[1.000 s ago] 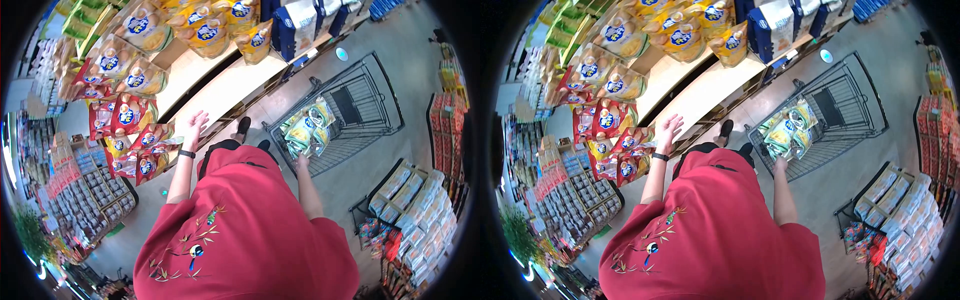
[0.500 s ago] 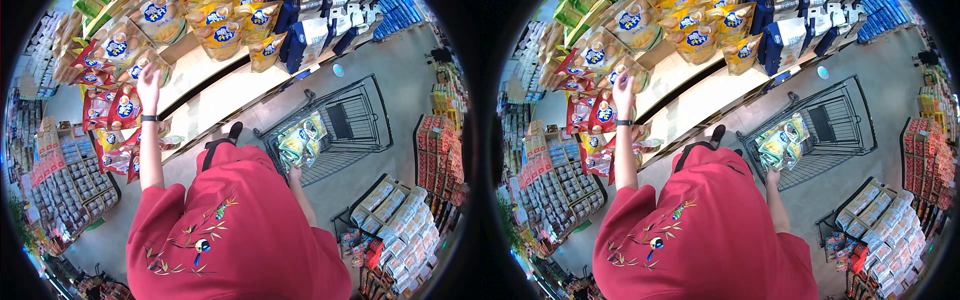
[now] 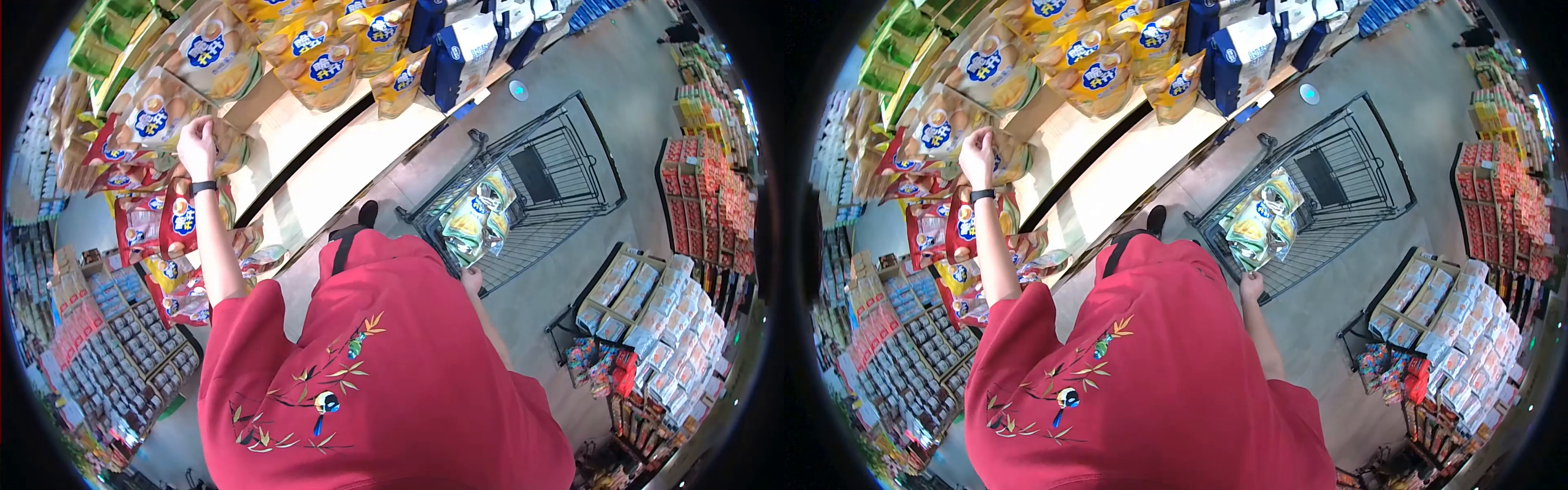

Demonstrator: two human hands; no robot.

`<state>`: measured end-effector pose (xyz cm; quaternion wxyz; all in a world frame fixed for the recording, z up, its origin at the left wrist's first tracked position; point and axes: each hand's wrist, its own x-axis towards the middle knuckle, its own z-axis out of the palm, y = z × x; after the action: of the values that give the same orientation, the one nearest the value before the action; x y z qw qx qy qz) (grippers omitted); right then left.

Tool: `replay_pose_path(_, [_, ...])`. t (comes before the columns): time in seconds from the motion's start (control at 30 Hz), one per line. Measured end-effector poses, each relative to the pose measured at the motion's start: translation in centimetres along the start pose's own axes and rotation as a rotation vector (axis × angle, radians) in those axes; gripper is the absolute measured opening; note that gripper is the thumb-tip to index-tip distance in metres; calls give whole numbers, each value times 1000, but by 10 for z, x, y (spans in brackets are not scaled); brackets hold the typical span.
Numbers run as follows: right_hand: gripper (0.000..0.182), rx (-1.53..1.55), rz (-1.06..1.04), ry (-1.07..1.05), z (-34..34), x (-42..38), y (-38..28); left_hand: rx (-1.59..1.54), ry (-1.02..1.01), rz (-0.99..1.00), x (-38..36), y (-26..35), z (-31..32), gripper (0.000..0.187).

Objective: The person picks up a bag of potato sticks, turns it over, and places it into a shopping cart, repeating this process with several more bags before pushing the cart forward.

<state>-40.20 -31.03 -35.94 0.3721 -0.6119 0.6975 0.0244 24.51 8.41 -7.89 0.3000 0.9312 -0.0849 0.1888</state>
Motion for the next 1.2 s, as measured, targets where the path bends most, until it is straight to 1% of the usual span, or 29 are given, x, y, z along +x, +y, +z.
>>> replay_pose_path(0.07, [49,21,-33,-15,5,2,7,2,-67,24,-2,14,-6,17])
replay_pose_path(0.1, [49,31,-35,1,7,3,9,30,-35,139,-4,18,-7,16])
replay_pose_path(0.2, [46,63,-59,50,11,5,10,23,-59,176,-10,32,-8,17])
replay_pose_path(0.23, [45,79,-76,69,12,4,8,-21,-100,136,-13,50,-17,18])
replay_pose_path(0.37, [42,144,-159,135,23,20,10,-18,-158,147,-20,78,-33,19])
replay_pose_path(0.4, [42,147,-158,139,22,19,1,-42,-189,131,-22,84,-37,19])
replay_pose_path(0.47, [42,152,-156,146,17,13,-30,-88,-248,96,-27,101,-46,20])
replay_pose_path(0.53, [42,197,-323,188,14,0,-70,-169,-327,90,-34,125,-56,18])
replay_pose_path(0.63, [46,188,-545,195,11,-20,-139,-320,-443,162,-50,158,-57,14])
replay_pose_path(0.7, [55,344,-578,20,1,-62,-213,-362,-559,191,-62,193,-60,10])
replay_pose_path(0.77, [68,452,-756,-210,-11,-107,-279,-456,-637,221,-75,213,-50,9])
replay_pose_path(0.83, [74,313,-1012,-320,-20,-137,-318,-531,-739,269,-85,234,-42,9])
replay_pose_path(0.9, [76,195,-1135,-321,-29,-170,-347,-620,-844,295,-92,252,-30,7])
replay_pose_path(0.93, [77,135,-1201,-316,-30,-177,-357,-660,-859,331,-94,262,-27,8])
replay_pose_path(1.0, [70,192,-1179,-291,-25,-174,-357,-738,-890,401,-98,282,-23,9])
replay_pose_path(1.13, [58,228,-1073,-200,-28,-170,-341,-848,-816,445,-104,304,-9,12])
replay_pose_path(1.17, [49,237,-1051,-165,-30,-172,-338,-843,-785,446,-107,304,-1,13])
replay_pose_path(1.2, [48,239,-1026,-150,-31,-170,-332,-866,-809,398,-110,301,8,16])
